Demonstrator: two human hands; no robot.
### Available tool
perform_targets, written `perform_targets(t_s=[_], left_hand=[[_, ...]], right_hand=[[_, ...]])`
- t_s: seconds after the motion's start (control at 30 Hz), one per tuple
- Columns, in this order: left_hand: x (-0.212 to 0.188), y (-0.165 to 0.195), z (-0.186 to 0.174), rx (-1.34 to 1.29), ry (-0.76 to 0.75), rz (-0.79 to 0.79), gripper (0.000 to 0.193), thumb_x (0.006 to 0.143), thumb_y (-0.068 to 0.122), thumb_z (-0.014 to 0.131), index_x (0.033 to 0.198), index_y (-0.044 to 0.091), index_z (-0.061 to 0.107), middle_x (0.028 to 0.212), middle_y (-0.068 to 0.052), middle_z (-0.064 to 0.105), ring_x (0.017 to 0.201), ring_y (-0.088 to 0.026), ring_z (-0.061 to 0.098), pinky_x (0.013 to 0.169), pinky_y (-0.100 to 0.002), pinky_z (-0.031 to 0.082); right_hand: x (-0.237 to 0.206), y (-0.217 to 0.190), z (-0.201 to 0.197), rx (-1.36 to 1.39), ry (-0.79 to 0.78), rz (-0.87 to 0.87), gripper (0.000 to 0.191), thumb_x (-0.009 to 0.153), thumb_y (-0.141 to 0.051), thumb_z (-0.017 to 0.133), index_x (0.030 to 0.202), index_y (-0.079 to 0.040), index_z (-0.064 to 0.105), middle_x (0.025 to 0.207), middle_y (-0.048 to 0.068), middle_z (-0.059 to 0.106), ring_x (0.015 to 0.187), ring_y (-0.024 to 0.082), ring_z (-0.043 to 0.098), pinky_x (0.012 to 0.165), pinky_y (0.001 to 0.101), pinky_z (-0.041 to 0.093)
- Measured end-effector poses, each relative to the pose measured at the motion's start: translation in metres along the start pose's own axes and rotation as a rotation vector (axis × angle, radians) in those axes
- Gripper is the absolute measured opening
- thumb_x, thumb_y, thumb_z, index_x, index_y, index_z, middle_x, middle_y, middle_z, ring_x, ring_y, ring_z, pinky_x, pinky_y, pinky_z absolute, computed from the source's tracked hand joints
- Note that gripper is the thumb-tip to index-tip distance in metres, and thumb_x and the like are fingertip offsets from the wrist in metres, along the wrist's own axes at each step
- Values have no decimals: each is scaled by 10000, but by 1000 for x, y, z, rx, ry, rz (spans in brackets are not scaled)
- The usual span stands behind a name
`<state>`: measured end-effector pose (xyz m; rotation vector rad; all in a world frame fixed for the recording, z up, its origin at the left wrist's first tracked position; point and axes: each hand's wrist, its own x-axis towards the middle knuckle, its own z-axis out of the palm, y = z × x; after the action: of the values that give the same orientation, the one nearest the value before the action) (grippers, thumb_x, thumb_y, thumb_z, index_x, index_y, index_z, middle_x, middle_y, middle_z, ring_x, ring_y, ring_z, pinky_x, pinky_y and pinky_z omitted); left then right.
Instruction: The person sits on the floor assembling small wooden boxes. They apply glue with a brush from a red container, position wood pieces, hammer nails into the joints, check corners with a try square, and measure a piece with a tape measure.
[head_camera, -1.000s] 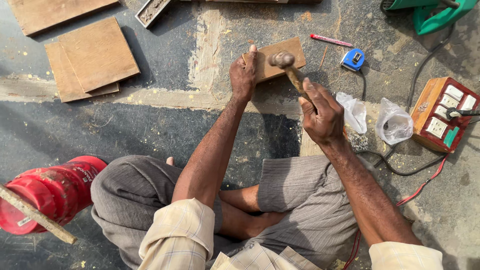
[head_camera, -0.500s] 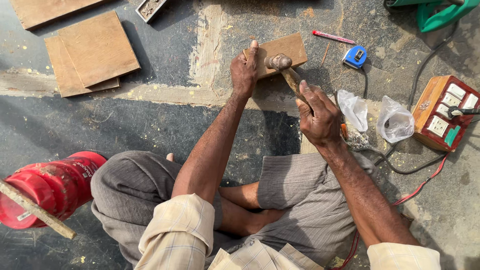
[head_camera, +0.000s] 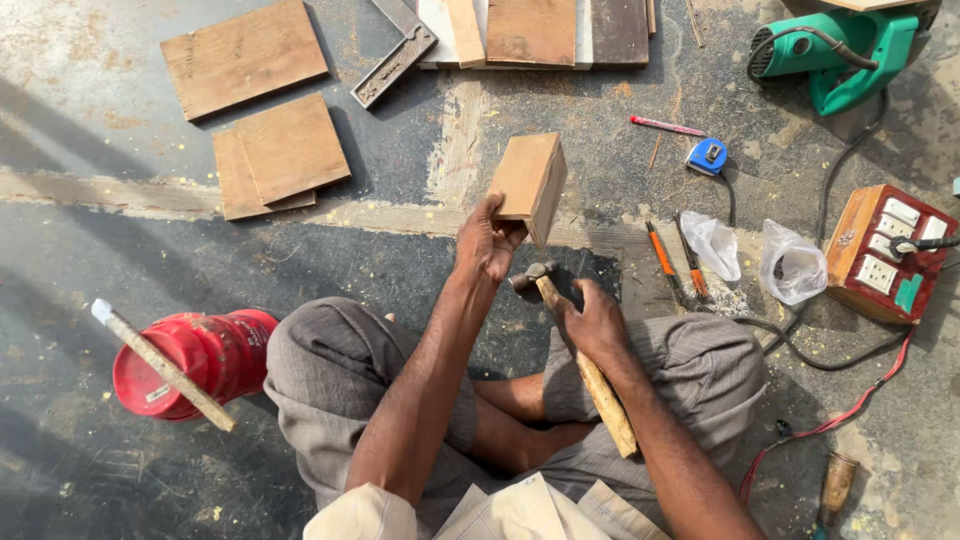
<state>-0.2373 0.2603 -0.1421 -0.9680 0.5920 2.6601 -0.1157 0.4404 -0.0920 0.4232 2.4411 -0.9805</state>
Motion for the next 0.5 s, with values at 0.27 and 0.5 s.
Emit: perform_targets(t_s=[0.27,0.5], left_hand=[[-69,17,-70,132,-57,-42,293,1026,147,552,1164,-111,552,973,-245,672,804,-300,740,686,-370,648],[-79,22,-91,50,-193,-16,315,1021,132,544,1231,-102,561,887,-132,676,646,-168,648,730,-446,660]], right_hand=[[16,-38,-7,459,-44,-503,679,1033,-519,407,1621,-182,368,1763,140,171,1640,322,144,1296,484,123],[-13,-49,26,15,35,-759,678,1066,-537,258,1629,-170,350,1757,176,107,1614,406,71,1277,530,49]])
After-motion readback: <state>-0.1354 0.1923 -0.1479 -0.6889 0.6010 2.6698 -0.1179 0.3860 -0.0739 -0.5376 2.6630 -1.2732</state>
